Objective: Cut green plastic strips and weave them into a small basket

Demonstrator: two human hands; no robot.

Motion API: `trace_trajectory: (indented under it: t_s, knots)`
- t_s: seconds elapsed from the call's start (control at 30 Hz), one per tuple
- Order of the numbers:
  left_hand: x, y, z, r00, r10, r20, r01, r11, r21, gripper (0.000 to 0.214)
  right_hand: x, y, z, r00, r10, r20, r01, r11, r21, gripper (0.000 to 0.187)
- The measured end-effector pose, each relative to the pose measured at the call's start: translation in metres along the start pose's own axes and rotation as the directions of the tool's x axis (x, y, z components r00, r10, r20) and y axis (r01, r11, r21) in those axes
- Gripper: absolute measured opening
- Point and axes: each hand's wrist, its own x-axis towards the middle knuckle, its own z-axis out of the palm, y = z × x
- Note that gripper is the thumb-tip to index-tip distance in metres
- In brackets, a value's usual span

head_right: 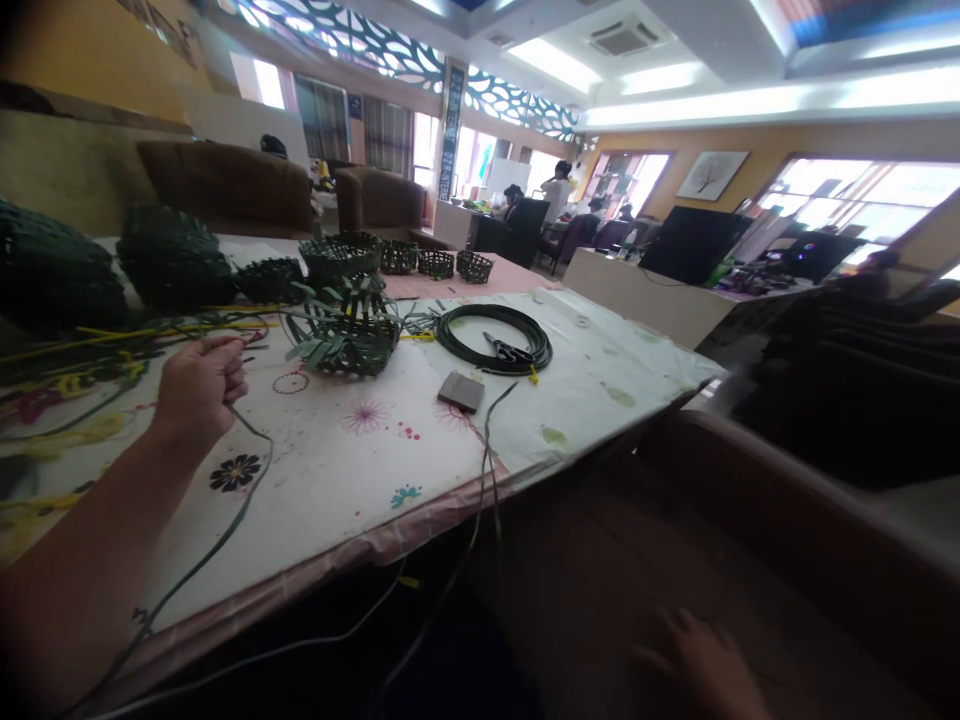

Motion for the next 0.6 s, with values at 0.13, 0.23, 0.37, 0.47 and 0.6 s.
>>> trace_trajectory:
  t_s: [0.13,0.23,0.37,0.47,0.6]
  knots:
    - [0.001,0.002,-0.001,1.0,-0.005,-0.016,0.005,1.0,0.002,0.017,0.007,-0.048,0.072,0.983,-0.12,0.137,0.116,0.993,0.037,0.046]
    - [0.002,0.002,-0.002,1.0,-0.006,-0.018,0.006,1.0,-0.002,0.017,0.025,-0.065,0.077,0.989,-0.149,-0.002,0.148,0.986,-0.076,0.045]
    - [0.003,0.002,-0.002,1.0,0.007,0.0,-0.007,1.0,-0.023,0.016,0.067,-0.049,0.056,0.995,0.055,-0.08,-0.066,0.987,-0.15,0.056]
    - [0.001,0.004,-0.001,1.0,0.003,-0.003,-0.003,1.0,-0.025,0.016,0.081,-0.029,0.047,0.981,0.174,0.09,-0.173,0.985,-0.024,0.04]
    - [0.001,0.003,0.0,1.0,0.004,-0.002,-0.004,1.0,-0.023,0.016,0.071,-0.026,0.028,0.988,0.084,0.129,-0.093,0.994,0.063,0.029]
